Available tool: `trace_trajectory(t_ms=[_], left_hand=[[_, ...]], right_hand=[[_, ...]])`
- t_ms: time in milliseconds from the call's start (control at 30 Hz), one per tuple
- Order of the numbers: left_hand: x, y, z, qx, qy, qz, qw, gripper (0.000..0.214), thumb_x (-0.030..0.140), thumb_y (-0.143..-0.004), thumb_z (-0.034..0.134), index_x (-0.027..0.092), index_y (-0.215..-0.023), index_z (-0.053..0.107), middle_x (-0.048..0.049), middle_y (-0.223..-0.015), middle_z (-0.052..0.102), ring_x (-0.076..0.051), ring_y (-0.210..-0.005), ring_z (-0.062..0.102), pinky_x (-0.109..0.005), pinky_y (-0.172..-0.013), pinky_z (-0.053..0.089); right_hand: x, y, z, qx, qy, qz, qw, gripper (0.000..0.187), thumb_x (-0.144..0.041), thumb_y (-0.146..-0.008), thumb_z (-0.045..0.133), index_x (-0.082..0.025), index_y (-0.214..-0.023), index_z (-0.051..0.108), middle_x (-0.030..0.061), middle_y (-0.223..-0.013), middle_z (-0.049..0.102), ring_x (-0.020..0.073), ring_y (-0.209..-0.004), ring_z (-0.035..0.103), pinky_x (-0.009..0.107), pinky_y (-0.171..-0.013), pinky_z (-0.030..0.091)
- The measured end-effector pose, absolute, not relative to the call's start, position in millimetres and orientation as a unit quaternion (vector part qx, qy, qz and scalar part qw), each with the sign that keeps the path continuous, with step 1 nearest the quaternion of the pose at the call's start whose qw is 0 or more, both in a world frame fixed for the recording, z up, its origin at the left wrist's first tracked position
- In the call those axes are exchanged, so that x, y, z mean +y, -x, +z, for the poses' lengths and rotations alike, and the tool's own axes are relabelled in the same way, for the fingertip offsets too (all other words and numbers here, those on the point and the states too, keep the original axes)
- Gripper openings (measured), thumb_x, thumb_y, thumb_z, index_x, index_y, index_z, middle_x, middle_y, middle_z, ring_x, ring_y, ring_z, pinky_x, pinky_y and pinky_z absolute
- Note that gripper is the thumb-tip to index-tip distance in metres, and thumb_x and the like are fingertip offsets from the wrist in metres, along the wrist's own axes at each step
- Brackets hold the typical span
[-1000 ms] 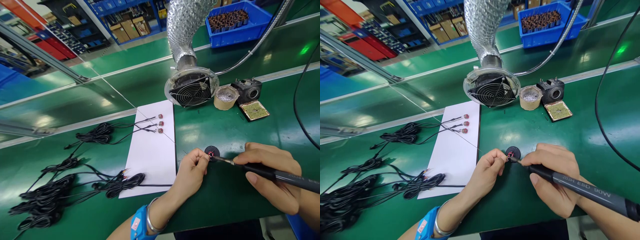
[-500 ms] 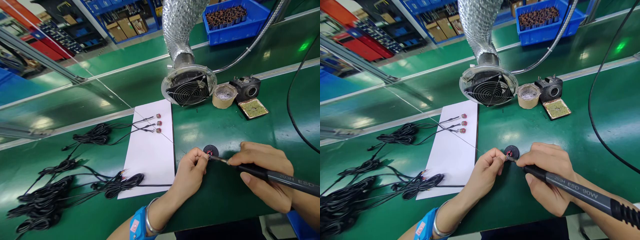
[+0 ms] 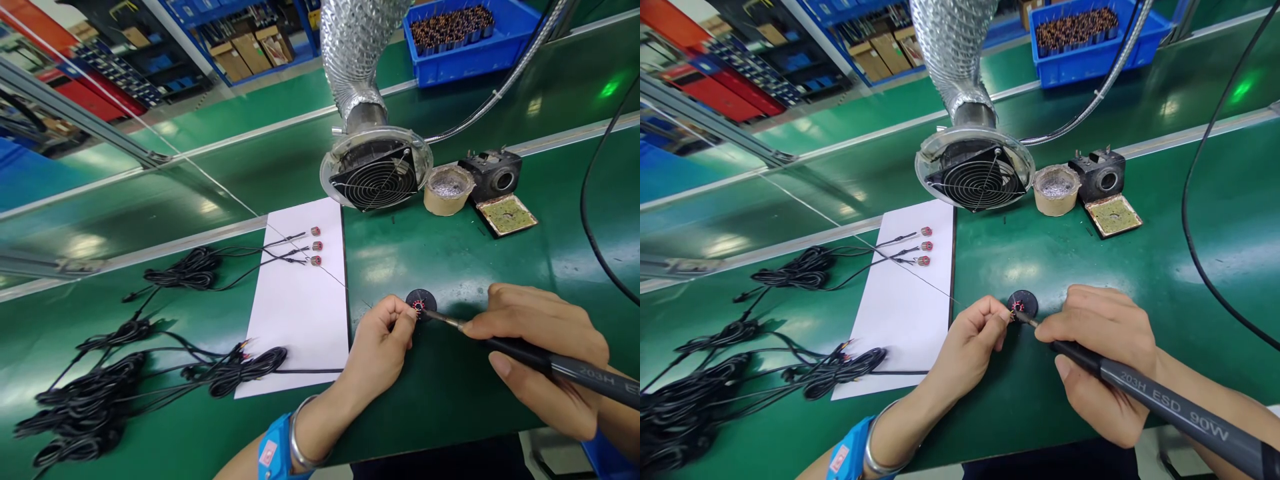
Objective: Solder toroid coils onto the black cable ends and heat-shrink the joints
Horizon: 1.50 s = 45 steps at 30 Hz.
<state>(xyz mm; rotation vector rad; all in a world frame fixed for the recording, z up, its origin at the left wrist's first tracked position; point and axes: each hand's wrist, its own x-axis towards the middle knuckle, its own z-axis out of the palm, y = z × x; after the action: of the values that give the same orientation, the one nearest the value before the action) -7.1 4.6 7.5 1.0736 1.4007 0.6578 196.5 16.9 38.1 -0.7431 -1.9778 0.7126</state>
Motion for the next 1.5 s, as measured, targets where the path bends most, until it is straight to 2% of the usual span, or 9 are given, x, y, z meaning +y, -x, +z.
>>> trace_trajectory(t_ms=[233, 433, 600, 700, 900, 1100, 1233, 1367, 1500], left_hand=[[4.7, 6.4, 8.1, 0.600, -0.458, 0.285, 0.591, 0.023, 0.036, -0.089, 0.051, 0.020, -0.072, 0.050, 0.0060, -0.054, 0.047, -0.010, -0.051, 0.038, -0.023, -0.052, 0.029], [7.7, 9.5, 7.8, 0.596, -0.457, 0.280, 0.598, 0.028, 0.041, -0.089, 0.050, 0.020, -0.070, 0.049, 0.0064, -0.054, 0.044, -0.009, -0.051, 0.035, -0.023, -0.051, 0.027], [13.6, 15.3, 5.0, 0.575, -0.422, 0.286, 0.640, 0.030, 0.046, -0.088, 0.049, 0.020, -0.075, 0.050, 0.0084, -0.053, 0.038, -0.008, -0.047, 0.026, -0.023, -0.047, 0.020], [15.8, 17.2, 3.8, 0.559, -0.408, 0.290, 0.661, 0.031, 0.048, -0.088, 0.049, 0.020, -0.074, 0.048, 0.0087, -0.052, 0.037, -0.008, -0.047, 0.022, -0.023, -0.046, 0.017], [13.4, 19.1, 3.4, 0.535, -0.448, 0.265, 0.666, 0.031, 0.045, -0.094, 0.044, 0.020, -0.077, 0.049, 0.0071, -0.055, 0.039, -0.010, -0.050, 0.028, -0.024, -0.049, 0.022], [8.8, 21.9, 1.3, 0.528, -0.523, 0.250, 0.621, 0.036, 0.046, -0.100, 0.039, 0.020, -0.077, 0.048, 0.0044, -0.066, 0.045, -0.012, -0.062, 0.040, -0.026, -0.059, 0.032], [7.5, 20.5, 8.1, 0.527, -0.563, 0.240, 0.589, 0.034, 0.045, -0.100, 0.038, 0.020, -0.079, 0.049, 0.0032, -0.071, 0.048, -0.014, -0.068, 0.045, -0.028, -0.065, 0.035], [7.6, 17.5, 16.1, 0.553, -0.589, 0.238, 0.540, 0.029, 0.039, -0.100, 0.039, 0.021, -0.079, 0.047, 0.0038, -0.071, 0.047, -0.013, -0.066, 0.042, -0.028, -0.063, 0.033], [9.8, 16.9, 11.9, 0.553, -0.557, 0.261, 0.562, 0.032, 0.039, -0.099, 0.041, 0.020, -0.074, 0.046, 0.0040, -0.068, 0.044, -0.013, -0.064, 0.039, -0.027, -0.061, 0.033]], right_hand=[[16.9, -194.2, 40.0, -0.785, 0.311, 0.280, 0.457, 0.026, -0.014, -0.083, 0.051, -0.020, -0.104, 0.065, 0.0014, -0.064, 0.058, 0.0155, -0.050, 0.049, 0.032, -0.047, 0.039], [25.0, -188.7, 24.6, -0.778, 0.329, 0.212, 0.491, 0.037, -0.010, -0.089, 0.055, -0.020, -0.125, 0.060, 0.0012, -0.077, 0.066, 0.0131, -0.059, 0.060, 0.025, -0.052, 0.049], [33.9, -174.0, 7.6, -0.810, 0.334, 0.212, 0.432, 0.025, -0.005, -0.089, 0.058, -0.019, -0.110, 0.063, 0.0014, -0.086, 0.069, 0.0114, -0.065, 0.060, 0.023, -0.062, 0.051], [38.0, -165.4, -0.1, -0.824, 0.324, 0.231, 0.404, 0.025, -0.006, -0.087, 0.058, -0.019, -0.108, 0.061, 0.0009, -0.084, 0.068, 0.0131, -0.070, 0.059, 0.025, -0.068, 0.052], [43.0, -158.4, -7.0, -0.824, 0.312, 0.240, 0.407, 0.023, -0.006, -0.091, 0.052, -0.020, -0.107, 0.061, 0.0007, -0.087, 0.069, 0.0130, -0.077, 0.061, 0.024, -0.075, 0.052], [42.2, -159.4, -5.0, -0.828, 0.284, 0.239, 0.420, 0.027, -0.004, -0.090, 0.053, -0.020, -0.110, 0.061, -0.0001, -0.084, 0.068, 0.0122, -0.071, 0.057, 0.024, -0.072, 0.050], [40.1, -159.5, -4.4, -0.838, 0.285, 0.211, 0.415, 0.027, -0.006, -0.092, 0.051, -0.020, -0.112, 0.062, -0.0011, -0.072, 0.060, 0.0132, -0.065, 0.051, 0.024, -0.063, 0.048], [37.1, -159.8, -5.2, -0.832, 0.310, 0.209, 0.410, 0.026, -0.006, -0.091, 0.052, -0.019, -0.111, 0.060, 0.0008, -0.082, 0.066, 0.0133, -0.069, 0.053, 0.026, -0.067, 0.048], [34.1, -160.1, -6.4, -0.823, 0.307, 0.235, 0.415, 0.027, -0.005, -0.092, 0.052, -0.021, -0.112, 0.058, 0.0007, -0.089, 0.070, 0.0128, -0.071, 0.058, 0.026, -0.069, 0.049]])
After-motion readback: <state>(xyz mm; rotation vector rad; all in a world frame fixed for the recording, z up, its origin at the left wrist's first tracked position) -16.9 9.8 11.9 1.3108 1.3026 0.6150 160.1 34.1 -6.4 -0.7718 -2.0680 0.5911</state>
